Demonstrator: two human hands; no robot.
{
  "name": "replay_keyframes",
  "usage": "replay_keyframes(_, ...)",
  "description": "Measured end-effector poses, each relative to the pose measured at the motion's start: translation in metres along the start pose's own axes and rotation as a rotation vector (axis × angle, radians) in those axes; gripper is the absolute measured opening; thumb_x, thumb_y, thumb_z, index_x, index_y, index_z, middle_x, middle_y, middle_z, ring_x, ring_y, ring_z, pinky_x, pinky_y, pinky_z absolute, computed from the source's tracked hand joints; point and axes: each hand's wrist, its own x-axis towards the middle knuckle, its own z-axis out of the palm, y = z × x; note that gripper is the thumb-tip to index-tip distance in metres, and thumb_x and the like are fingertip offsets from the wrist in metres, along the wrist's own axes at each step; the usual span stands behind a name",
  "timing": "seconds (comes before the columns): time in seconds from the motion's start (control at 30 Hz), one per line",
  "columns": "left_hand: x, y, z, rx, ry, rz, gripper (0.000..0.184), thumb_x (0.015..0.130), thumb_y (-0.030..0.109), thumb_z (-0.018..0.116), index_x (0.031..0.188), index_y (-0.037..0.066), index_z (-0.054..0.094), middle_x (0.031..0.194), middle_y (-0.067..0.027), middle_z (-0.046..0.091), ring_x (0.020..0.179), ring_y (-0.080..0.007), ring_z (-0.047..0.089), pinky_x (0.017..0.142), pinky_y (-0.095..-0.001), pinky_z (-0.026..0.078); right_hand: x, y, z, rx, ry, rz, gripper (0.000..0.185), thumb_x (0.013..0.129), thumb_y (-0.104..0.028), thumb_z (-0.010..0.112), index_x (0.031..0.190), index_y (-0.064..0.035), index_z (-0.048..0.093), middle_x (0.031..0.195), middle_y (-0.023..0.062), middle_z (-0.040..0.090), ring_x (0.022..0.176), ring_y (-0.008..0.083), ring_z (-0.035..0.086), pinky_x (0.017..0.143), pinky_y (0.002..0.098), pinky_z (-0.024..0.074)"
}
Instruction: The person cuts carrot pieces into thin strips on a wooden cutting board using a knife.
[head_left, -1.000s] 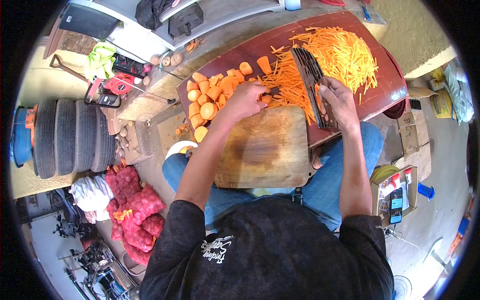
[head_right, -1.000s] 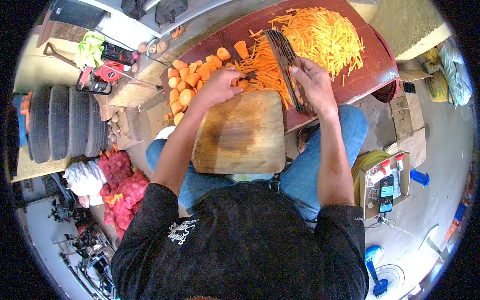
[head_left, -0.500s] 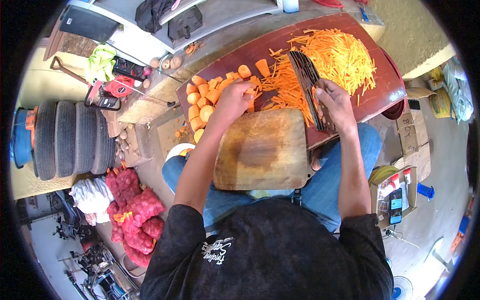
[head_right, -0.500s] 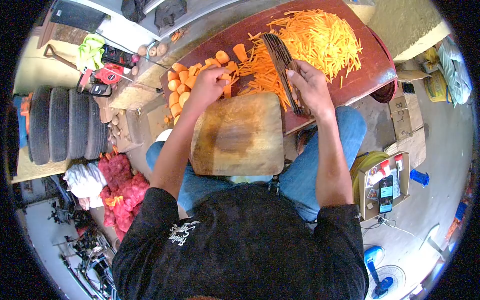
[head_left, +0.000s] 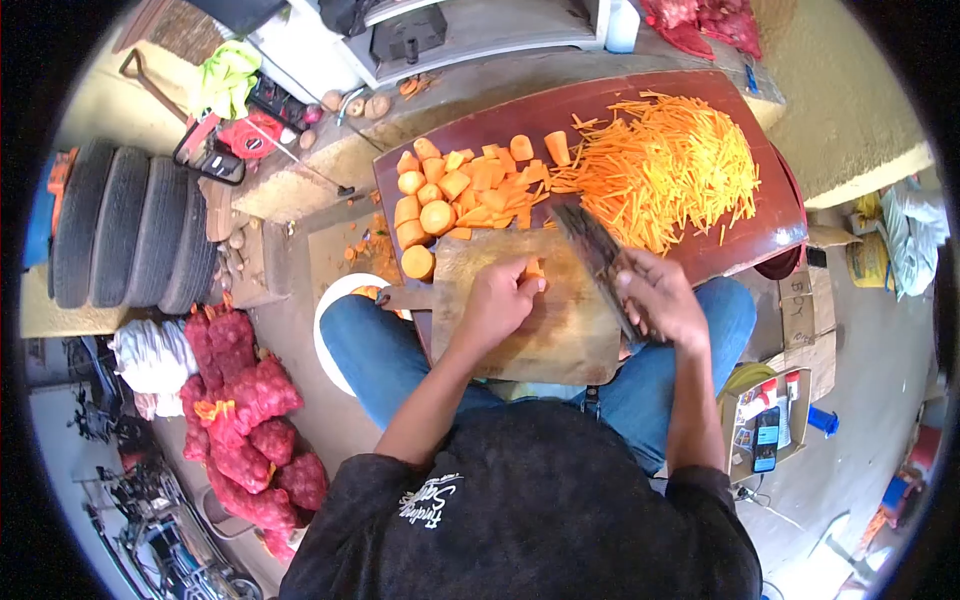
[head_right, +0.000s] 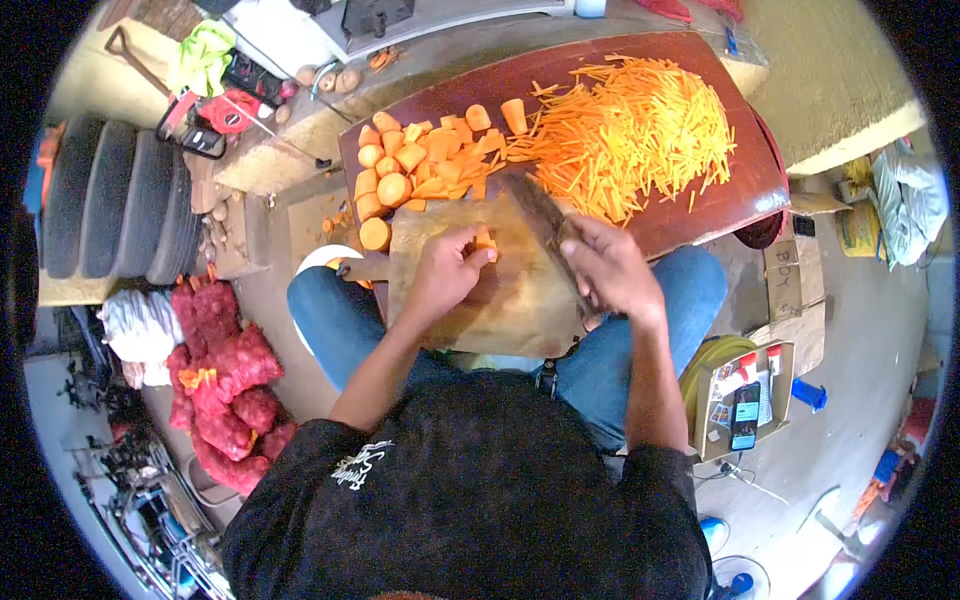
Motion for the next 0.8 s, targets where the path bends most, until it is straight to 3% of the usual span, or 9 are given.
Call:
replay_keyframes(0.07,-0.009,0.007,-0.007,0.245,0.064,0.142,0.026,0.094,0.013,0.086,0.114,0.000,0.076,0.094,-0.0164,0.076,0.079,-0.0313,0.073,0.075,-0.0409,0.057,-0.018,-0.010,0.019,-0.045,-0.057,0.007,0.032,0.113,-0.017,0.063,0.140,0.0001,0.068,0.070,-0.0059,0.055,0.055,0.0028,0.052,0.048,0.0239,0.0417)
replay_keyframes(0.17,-0.016,0.003,-0.019,0.270,0.029,0.160,0.030,0.091,0.015,0.087,0.115,0.002,0.076,0.093,-0.0206,0.069,0.082,-0.0425,0.069,0.074,-0.0467,0.056,-0.032,-0.010,0.037,-0.173,0.004,-0.019,0.027,0.111,-0.015,0.066,0.133,0.0006,0.070,0.071,-0.0023,0.057,0.059,0.0061,0.053,0.054,0.0286,0.0456)
replay_keyframes(0.2,-0.019,-0.003,-0.022,0.265,0.021,0.201,0.029,0.091,0.015,0.087,0.114,0.001,0.075,0.093,-0.0197,0.067,0.082,-0.0420,0.068,0.073,-0.0473,0.055,-0.038,-0.012,0.044,-0.240,0.031,-0.030,0.026,0.111,-0.014,0.066,0.131,0.0011,0.070,0.071,-0.0011,0.057,0.060,0.0072,0.053,0.056,0.0300,0.0464)
replay_keyframes(0.23,-0.019,-0.010,-0.025,0.262,0.013,0.244,0.029,0.090,0.014,0.087,0.113,0.001,0.075,0.092,-0.0187,0.066,0.082,-0.0415,0.067,0.072,-0.0480,0.054,-0.041,-0.014,0.046,-0.315,0.046,-0.037,0.025,0.109,-0.013,0.068,0.127,0.0036,0.068,0.075,0.0074,0.059,0.068,0.0136,0.055,0.065,0.0360,0.0505)
replay_keyframes(0.43,-0.021,-0.018,-0.023,0.235,0.011,0.375,0.024,0.086,0.007,0.083,0.107,0.001,0.075,0.094,-0.0187,0.062,0.086,-0.0416,0.065,0.074,-0.0511,0.054,-0.037,-0.012,0.066,-0.404,0.022,-0.148,0.033,0.107,-0.011,0.067,0.136,0.0045,0.066,0.097,0.0253,0.069,0.086,0.0272,0.067,0.086,0.0422,0.0563)
replay_keyframes(0.53,-0.022,-0.017,-0.018,0.273,0.039,0.437,0.023,0.084,0.004,0.080,0.106,0.001,0.075,0.095,-0.0185,0.063,0.087,-0.0415,0.066,0.074,-0.0521,0.055,-0.034,-0.020,0.077,-0.424,-0.021,-0.175,0.037,0.105,-0.011,0.067,0.140,0.0038,0.066,0.110,0.0312,0.073,0.098,0.0399,0.075,0.093,0.0445,0.0572)
replay_keyframes(0.63,-0.021,-0.015,-0.018,0.278,0.069,0.501,0.023,0.083,0.003,0.079,0.106,0.000,0.075,0.096,-0.0179,0.064,0.087,-0.0413,0.066,0.074,-0.0525,0.055,-0.033,-0.023,0.084,-0.452,-0.014,-0.217,0.039,0.105,-0.011,0.068,0.141,0.0035,0.066,0.118,0.0334,0.073,0.112,0.0494,0.073,0.097,0.0468,0.0569)
replay_keyframes(0.8,-0.022,-0.017,-0.017,0.292,0.043,0.504,0.023,0.084,0.005,0.080,0.105,-0.001,0.075,0.096,-0.0184,0.064,0.087,-0.0420,0.066,0.075,-0.0525,0.055,-0.031,-0.023,0.079,-0.508,-0.057,-0.201,0.042,0.105,-0.012,0.069,0.144,0.0027,0.064,0.121,0.0332,0.073,0.117,0.0508,0.071,0.097,0.0478,0.0576)
